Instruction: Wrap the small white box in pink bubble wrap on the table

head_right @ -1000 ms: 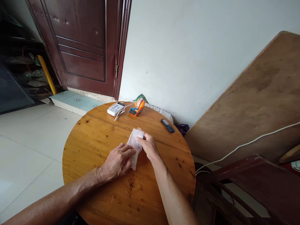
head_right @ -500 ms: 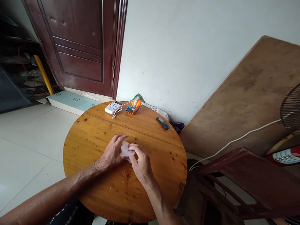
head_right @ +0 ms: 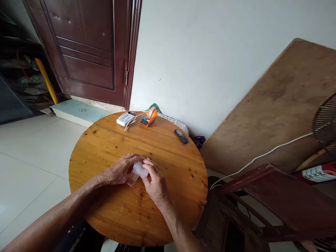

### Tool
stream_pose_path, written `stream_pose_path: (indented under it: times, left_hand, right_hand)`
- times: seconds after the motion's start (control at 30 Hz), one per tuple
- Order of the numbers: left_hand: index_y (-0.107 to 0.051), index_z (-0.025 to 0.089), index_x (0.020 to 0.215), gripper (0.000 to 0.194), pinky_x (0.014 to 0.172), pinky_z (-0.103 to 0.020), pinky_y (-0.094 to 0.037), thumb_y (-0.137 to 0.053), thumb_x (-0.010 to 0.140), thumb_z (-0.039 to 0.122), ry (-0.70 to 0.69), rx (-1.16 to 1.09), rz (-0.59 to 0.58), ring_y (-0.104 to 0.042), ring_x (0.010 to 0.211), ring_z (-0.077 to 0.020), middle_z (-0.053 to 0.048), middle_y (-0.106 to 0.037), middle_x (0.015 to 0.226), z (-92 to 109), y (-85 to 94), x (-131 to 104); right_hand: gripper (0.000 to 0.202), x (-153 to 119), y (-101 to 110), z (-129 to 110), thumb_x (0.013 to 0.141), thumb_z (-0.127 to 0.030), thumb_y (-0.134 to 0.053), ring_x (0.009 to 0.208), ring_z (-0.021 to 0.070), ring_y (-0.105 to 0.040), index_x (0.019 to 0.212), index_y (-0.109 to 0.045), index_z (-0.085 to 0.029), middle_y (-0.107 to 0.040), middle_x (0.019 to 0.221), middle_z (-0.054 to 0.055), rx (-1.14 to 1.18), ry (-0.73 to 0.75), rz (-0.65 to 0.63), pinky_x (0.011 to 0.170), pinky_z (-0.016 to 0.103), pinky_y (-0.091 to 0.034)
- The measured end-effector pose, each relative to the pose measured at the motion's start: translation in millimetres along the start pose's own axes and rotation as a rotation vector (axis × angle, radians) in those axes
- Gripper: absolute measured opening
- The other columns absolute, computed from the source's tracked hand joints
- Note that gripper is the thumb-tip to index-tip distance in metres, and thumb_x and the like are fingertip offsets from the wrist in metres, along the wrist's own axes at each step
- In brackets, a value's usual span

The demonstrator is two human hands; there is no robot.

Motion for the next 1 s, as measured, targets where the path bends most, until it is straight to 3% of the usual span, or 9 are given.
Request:
stream_pose_path:
  times: [0.1, 0.2, 0.27, 0.4, 0.5, 0.73, 0.9, 1.0]
  left_hand:
    - [-0.062, 0.019, 0.119, 0.043, 0.087, -0.032, -0.049, -0.061, 0.077, 0.020, 0.067, -0.045, 0.054, -0.061, 0.097, -0.0221, -0.007, -0.068, 0.104, -1, 2.7, 3]
    - [-0.069, 0.017, 0.098, 0.027, 0.071, -0.028, -0.047, -0.058, 0.084, 0.038, 0.216, -0.102, 0.094, -0.060, 0.078, -0.0193, -0.004, -0.067, 0.082, -8, 7.4, 2]
    - [-0.068, 0.016, 0.099, 0.035, 0.065, -0.027, -0.046, -0.057, 0.085, 0.046, 0.289, -0.176, 0.093, -0.058, 0.072, -0.0178, -0.004, -0.066, 0.079, -13, 6.9, 0]
    - [-0.045, 0.016, 0.139, 0.072, 0.068, -0.028, -0.048, -0.068, 0.077, 0.047, 0.332, -0.358, 0.112, -0.060, 0.079, -0.0174, -0.005, -0.068, 0.097, -25, 0.2, -2]
    - [-0.032, 0.018, 0.147, 0.088, 0.074, -0.029, -0.050, -0.074, 0.073, 0.042, 0.323, -0.456, 0.124, -0.061, 0.083, -0.0165, -0.007, -0.066, 0.107, -30, -4.3, -1]
    - [-0.029, 0.018, 0.148, 0.088, 0.075, -0.030, -0.050, -0.075, 0.074, 0.033, 0.351, -0.532, 0.114, -0.061, 0.085, -0.0160, -0.007, -0.065, 0.108, -30, -6.3, 1]
    - [-0.032, 0.018, 0.145, 0.086, 0.075, -0.030, -0.051, -0.076, 0.072, 0.031, 0.374, -0.568, 0.125, -0.062, 0.088, -0.0173, -0.010, -0.064, 0.115, -31, -7.7, 2]
    - [-0.042, 0.019, 0.136, 0.070, 0.069, -0.027, -0.051, -0.074, 0.075, 0.033, 0.365, -0.613, 0.132, -0.063, 0.084, -0.0162, -0.011, -0.061, 0.122, -31, -8.7, 2]
  right_hand:
    - [0.022, 13, 2, 5, 0.082, -0.018, -0.057, 0.107, 0.0221, -0.065, 0.100, -0.067, -0.024, -0.071, 0.112, 0.006, 0.119, -0.133, 0.002, 0.097, 0.038, -0.050]
    - [0.017, 21, -4, 17, 0.084, -0.034, -0.060, 0.076, 0.0180, -0.064, 0.091, -0.067, -0.020, -0.071, 0.083, 0.003, 0.273, -0.371, -0.063, 0.070, 0.028, -0.052]
    - [0.024, 24, -11, 26, 0.082, -0.041, -0.060, 0.061, 0.0143, -0.056, 0.079, -0.065, -0.018, -0.064, 0.066, 0.000, 0.370, -0.506, -0.095, 0.056, 0.024, -0.045]
    - [0.026, 28, -24, 38, 0.077, -0.042, -0.061, 0.056, 0.0120, -0.049, 0.069, -0.059, -0.018, -0.057, 0.060, -0.003, 0.498, -0.636, -0.102, 0.052, 0.023, -0.040]
    - [0.024, 33, -26, 41, 0.075, -0.041, -0.061, 0.054, 0.0117, -0.047, 0.067, -0.058, -0.019, -0.055, 0.058, -0.004, 0.480, -0.678, -0.127, 0.049, 0.023, -0.037]
    - [0.019, 58, -21, 40, 0.069, -0.034, -0.065, 0.062, 0.0127, -0.053, 0.077, -0.067, -0.018, -0.063, 0.067, -0.003, 0.470, -0.636, -0.169, 0.058, 0.023, -0.039]
    - [0.023, 68, -30, 43, 0.070, -0.040, -0.067, 0.062, 0.0127, -0.053, 0.069, -0.066, -0.017, -0.062, 0.066, -0.001, 0.629, -0.652, -0.071, 0.060, 0.024, -0.041]
    - [0.028, 66, -35, 47, 0.070, -0.045, -0.069, 0.059, 0.0123, -0.052, 0.069, -0.066, -0.017, -0.061, 0.063, -0.002, 0.685, -0.655, 0.000, 0.058, 0.024, -0.041]
Point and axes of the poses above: each hand's wrist, its own x-axis towards the middle knuckle, its own y-axis out of the back of the hand, z = x × y, the point moved 6 cm from there along x, towards the middle knuckle
